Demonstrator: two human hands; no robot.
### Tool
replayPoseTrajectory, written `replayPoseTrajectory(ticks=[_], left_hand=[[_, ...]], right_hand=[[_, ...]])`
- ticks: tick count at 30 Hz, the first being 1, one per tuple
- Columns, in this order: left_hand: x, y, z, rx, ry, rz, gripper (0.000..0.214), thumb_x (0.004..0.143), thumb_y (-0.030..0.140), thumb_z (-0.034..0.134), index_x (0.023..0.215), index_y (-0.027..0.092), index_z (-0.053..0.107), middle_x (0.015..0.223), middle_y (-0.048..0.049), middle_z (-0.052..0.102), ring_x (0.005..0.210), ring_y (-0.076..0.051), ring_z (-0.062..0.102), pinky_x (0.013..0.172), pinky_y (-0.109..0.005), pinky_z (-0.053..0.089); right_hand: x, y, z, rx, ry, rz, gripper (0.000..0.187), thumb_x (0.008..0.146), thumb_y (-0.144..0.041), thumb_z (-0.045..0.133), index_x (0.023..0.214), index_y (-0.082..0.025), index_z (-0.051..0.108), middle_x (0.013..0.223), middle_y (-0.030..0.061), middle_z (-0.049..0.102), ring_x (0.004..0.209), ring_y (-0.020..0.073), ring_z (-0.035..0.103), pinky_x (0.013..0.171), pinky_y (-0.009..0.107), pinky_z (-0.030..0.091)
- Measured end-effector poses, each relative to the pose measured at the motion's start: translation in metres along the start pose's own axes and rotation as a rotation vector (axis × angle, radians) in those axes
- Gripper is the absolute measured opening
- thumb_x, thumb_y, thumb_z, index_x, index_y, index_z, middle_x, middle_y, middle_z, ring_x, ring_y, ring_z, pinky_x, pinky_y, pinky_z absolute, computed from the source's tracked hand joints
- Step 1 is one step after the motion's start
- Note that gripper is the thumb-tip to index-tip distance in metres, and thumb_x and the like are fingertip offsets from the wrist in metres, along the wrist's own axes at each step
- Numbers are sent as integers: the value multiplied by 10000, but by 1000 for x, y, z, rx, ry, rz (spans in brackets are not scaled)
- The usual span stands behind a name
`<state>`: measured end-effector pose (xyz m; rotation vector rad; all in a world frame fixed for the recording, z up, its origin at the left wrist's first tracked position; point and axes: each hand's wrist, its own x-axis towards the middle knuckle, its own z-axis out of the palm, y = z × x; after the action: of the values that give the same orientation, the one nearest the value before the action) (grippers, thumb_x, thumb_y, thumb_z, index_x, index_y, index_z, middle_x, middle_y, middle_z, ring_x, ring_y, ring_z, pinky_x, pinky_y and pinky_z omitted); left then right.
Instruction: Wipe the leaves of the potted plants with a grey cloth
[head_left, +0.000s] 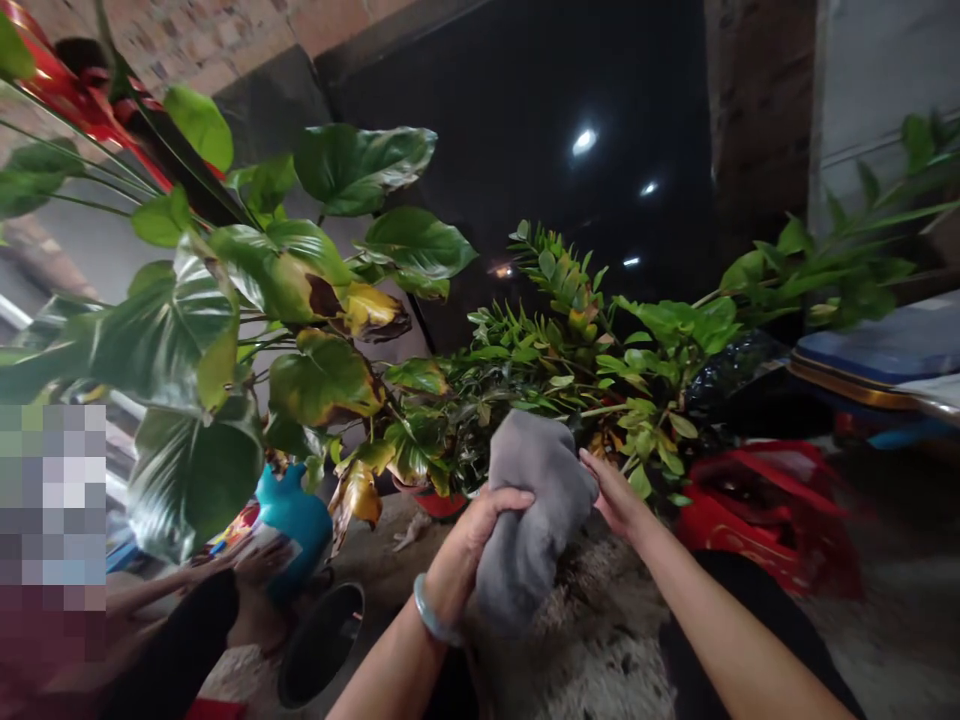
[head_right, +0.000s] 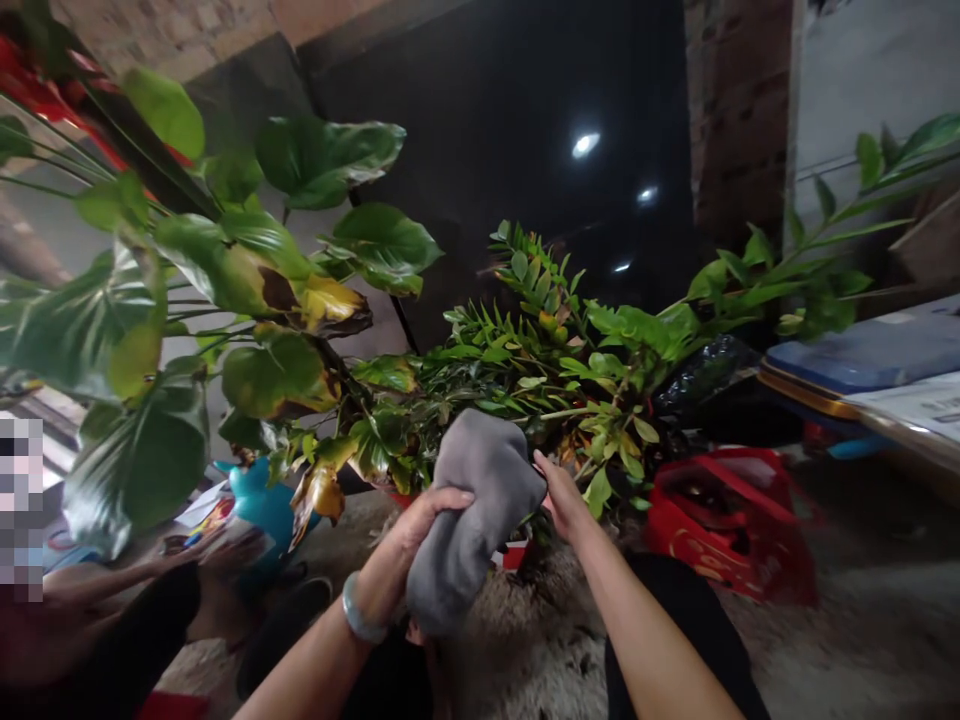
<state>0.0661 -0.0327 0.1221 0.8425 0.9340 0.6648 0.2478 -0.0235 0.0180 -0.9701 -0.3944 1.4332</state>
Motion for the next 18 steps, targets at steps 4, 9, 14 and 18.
replayPoseTrajectory(ticks=[4,9,14,18], left_hand=[[5,44,12,-200,84,274,283,525,203,771,800,153,725,704,-34,747,690,-230,704,713,-333,567],[32,17,14,-185,171,243,175,585,213,737,747,152,709,642,-17,720,572,-170,643,668,-298,548],[16,-45,-10,84,12,8,226,564,114,709,771,196,751,651,-31,733,650,-238,676,671,-353,536],[7,-5,-8,-32,15,59,248,592,159,729,839,144,746,686,-64,741,644,-240,680,691,-359,539]], right_hand=[[-3,1,-2,-20,20,32,276,838,-435,585,796,-194,712,1157,161,723,1003,298,682,857,432,520],[-7,1,2,23,28,61,355,866,-482,502,778,-199,699,1146,161,723,1070,304,667,890,432,517],[-10,0,1,67,49,126,336,860,-479,501,705,-229,664,855,123,764,973,316,700,794,416,545],[-12,-1,0,69,64,98,353,858,-506,502,759,-223,687,992,133,753,991,299,692,803,406,540]])
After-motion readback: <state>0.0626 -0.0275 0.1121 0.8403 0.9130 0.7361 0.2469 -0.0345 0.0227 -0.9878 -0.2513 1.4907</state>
